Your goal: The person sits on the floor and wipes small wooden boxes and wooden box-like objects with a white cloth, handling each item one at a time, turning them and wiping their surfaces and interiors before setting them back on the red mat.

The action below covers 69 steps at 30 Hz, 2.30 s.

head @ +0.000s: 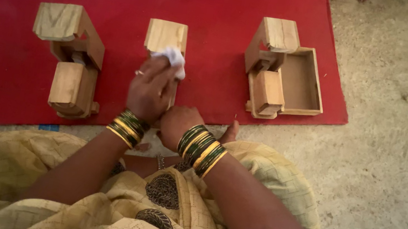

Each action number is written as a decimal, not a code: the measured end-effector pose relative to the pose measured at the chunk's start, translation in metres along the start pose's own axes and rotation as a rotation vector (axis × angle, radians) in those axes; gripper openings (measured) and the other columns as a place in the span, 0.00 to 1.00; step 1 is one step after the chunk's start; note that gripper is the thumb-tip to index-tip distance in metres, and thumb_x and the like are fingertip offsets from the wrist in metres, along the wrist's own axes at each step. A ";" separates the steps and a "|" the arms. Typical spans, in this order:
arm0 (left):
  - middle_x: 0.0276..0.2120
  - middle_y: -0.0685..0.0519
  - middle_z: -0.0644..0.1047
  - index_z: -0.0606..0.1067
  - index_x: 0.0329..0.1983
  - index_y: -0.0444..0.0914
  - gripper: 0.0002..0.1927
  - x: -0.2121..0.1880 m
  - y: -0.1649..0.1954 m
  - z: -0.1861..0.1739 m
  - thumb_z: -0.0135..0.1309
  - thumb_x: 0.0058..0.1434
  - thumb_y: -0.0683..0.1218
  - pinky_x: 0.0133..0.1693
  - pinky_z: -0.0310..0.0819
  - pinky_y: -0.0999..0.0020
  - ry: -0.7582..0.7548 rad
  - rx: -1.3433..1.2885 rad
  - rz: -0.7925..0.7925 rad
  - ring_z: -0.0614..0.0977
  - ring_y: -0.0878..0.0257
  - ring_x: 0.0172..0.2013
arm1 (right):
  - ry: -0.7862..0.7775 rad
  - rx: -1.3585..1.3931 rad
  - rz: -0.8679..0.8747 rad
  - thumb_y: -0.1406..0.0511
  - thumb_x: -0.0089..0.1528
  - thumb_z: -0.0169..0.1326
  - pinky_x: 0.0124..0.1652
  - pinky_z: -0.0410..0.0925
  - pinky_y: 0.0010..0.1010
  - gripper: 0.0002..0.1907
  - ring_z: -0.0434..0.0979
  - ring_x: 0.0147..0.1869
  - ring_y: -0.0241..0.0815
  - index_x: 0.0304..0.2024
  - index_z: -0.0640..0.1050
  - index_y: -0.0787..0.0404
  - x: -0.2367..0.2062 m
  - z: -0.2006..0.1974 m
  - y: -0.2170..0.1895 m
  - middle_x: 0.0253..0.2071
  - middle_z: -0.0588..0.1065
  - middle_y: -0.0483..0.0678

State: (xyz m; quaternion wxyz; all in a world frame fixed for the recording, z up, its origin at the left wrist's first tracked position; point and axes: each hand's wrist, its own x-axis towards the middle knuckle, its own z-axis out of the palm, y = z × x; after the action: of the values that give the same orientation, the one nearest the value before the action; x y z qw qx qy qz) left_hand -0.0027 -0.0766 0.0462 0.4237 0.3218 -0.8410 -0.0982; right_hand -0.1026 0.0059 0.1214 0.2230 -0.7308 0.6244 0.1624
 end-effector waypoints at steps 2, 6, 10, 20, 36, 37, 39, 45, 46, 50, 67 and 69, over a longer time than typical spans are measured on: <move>0.66 0.38 0.72 0.70 0.70 0.35 0.25 0.014 -0.003 -0.004 0.51 0.71 0.46 0.69 0.63 0.49 -0.023 0.075 0.006 0.69 0.45 0.69 | -0.030 0.035 -0.004 0.54 0.65 0.54 0.48 0.73 0.44 0.16 0.82 0.49 0.50 0.47 0.83 0.55 -0.001 -0.002 -0.002 0.45 0.80 0.53; 0.74 0.37 0.52 0.53 0.76 0.34 0.36 0.059 -0.005 0.000 0.41 0.74 0.60 0.70 0.37 0.40 -0.548 0.318 -0.216 0.48 0.44 0.74 | -0.039 0.030 0.018 0.54 0.64 0.55 0.48 0.73 0.42 0.16 0.82 0.49 0.48 0.45 0.83 0.57 0.000 -0.004 -0.004 0.45 0.80 0.53; 0.77 0.45 0.47 0.48 0.78 0.41 0.41 0.102 -0.003 0.000 0.38 0.67 0.63 0.70 0.31 0.38 -0.743 0.419 -0.187 0.44 0.48 0.75 | -0.056 0.013 0.023 0.55 0.66 0.54 0.49 0.73 0.41 0.17 0.82 0.50 0.47 0.44 0.83 0.59 0.002 -0.004 -0.003 0.46 0.81 0.52; 0.65 0.44 0.70 0.75 0.63 0.54 0.22 0.141 -0.027 -0.020 0.45 0.71 0.62 0.66 0.60 0.39 -0.861 0.579 -0.014 0.70 0.45 0.65 | -0.061 0.002 -0.028 0.51 0.65 0.54 0.44 0.75 0.42 0.21 0.83 0.48 0.48 0.46 0.82 0.61 0.002 -0.001 -0.010 0.46 0.80 0.53; 0.37 0.34 0.80 0.77 0.51 0.35 0.16 0.015 -0.077 0.021 0.45 0.70 0.48 0.41 0.76 0.52 -0.333 -0.258 -0.792 0.84 0.43 0.38 | -0.075 0.095 -0.224 0.48 0.65 0.51 0.43 0.75 0.46 0.26 0.82 0.45 0.54 0.55 0.76 0.58 0.002 0.010 -0.019 0.41 0.80 0.57; 0.38 0.35 0.80 0.77 0.51 0.35 0.16 0.006 -0.073 0.019 0.47 0.69 0.48 0.42 0.76 0.53 -0.281 -0.291 -0.780 0.84 0.44 0.39 | -0.083 0.081 -0.227 0.48 0.66 0.51 0.44 0.75 0.46 0.25 0.83 0.45 0.54 0.53 0.78 0.59 0.001 0.012 -0.019 0.41 0.81 0.57; 0.39 0.35 0.81 0.78 0.49 0.34 0.16 -0.001 -0.070 0.011 0.48 0.67 0.49 0.44 0.76 0.52 -0.306 -0.248 -0.789 0.84 0.44 0.41 | -0.117 0.086 -0.235 0.49 0.67 0.50 0.43 0.76 0.45 0.24 0.83 0.42 0.53 0.51 0.79 0.60 0.001 0.013 -0.017 0.40 0.81 0.57; 0.40 0.36 0.82 0.80 0.49 0.35 0.19 -0.004 -0.050 -0.028 0.49 0.66 0.52 0.44 0.77 0.51 -0.851 0.040 -0.741 0.84 0.45 0.40 | -0.089 0.141 -0.225 0.55 0.64 0.53 0.41 0.75 0.44 0.17 0.83 0.39 0.49 0.46 0.80 0.60 0.005 -0.006 -0.004 0.40 0.80 0.56; 0.40 0.37 0.83 0.80 0.50 0.36 0.19 -0.007 -0.041 -0.038 0.49 0.66 0.53 0.44 0.78 0.52 -0.865 0.039 -0.797 0.85 0.46 0.40 | -0.062 0.107 -0.196 0.55 0.64 0.53 0.41 0.74 0.46 0.16 0.82 0.40 0.50 0.45 0.80 0.60 0.002 -0.011 0.000 0.40 0.80 0.56; 0.41 0.39 0.85 0.79 0.54 0.41 0.21 -0.006 -0.014 -0.059 0.48 0.66 0.56 0.41 0.82 0.54 -0.604 -0.219 -1.016 0.88 0.52 0.38 | 0.090 0.187 0.006 0.60 0.66 0.51 0.37 0.77 0.45 0.28 0.81 0.39 0.52 0.66 0.63 0.64 -0.004 -0.028 0.009 0.43 0.78 0.57; 0.65 0.31 0.68 0.51 0.76 0.35 0.54 -0.029 0.016 -0.002 0.66 0.52 0.57 0.58 0.71 0.48 -0.266 -0.160 -0.657 0.73 0.39 0.62 | 0.889 1.162 0.058 0.72 0.57 0.50 0.52 0.71 0.36 0.21 0.81 0.51 0.46 0.54 0.77 0.65 0.118 0.027 0.122 0.46 0.81 0.55; 0.62 0.35 0.72 0.51 0.76 0.36 0.53 -0.033 0.013 0.001 0.64 0.53 0.56 0.58 0.74 0.54 -0.295 -0.322 -0.777 0.78 0.43 0.59 | 0.735 1.222 0.054 0.74 0.56 0.49 0.54 0.68 0.35 0.25 0.79 0.54 0.47 0.58 0.73 0.66 0.136 0.034 0.123 0.49 0.80 0.57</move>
State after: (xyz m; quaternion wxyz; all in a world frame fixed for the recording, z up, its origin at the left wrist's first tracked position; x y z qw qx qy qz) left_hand 0.0044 -0.0462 0.0298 0.2757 0.5266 -0.6829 -0.4246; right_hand -0.1996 -0.1053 0.0075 0.3636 -0.4666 0.6565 -0.4681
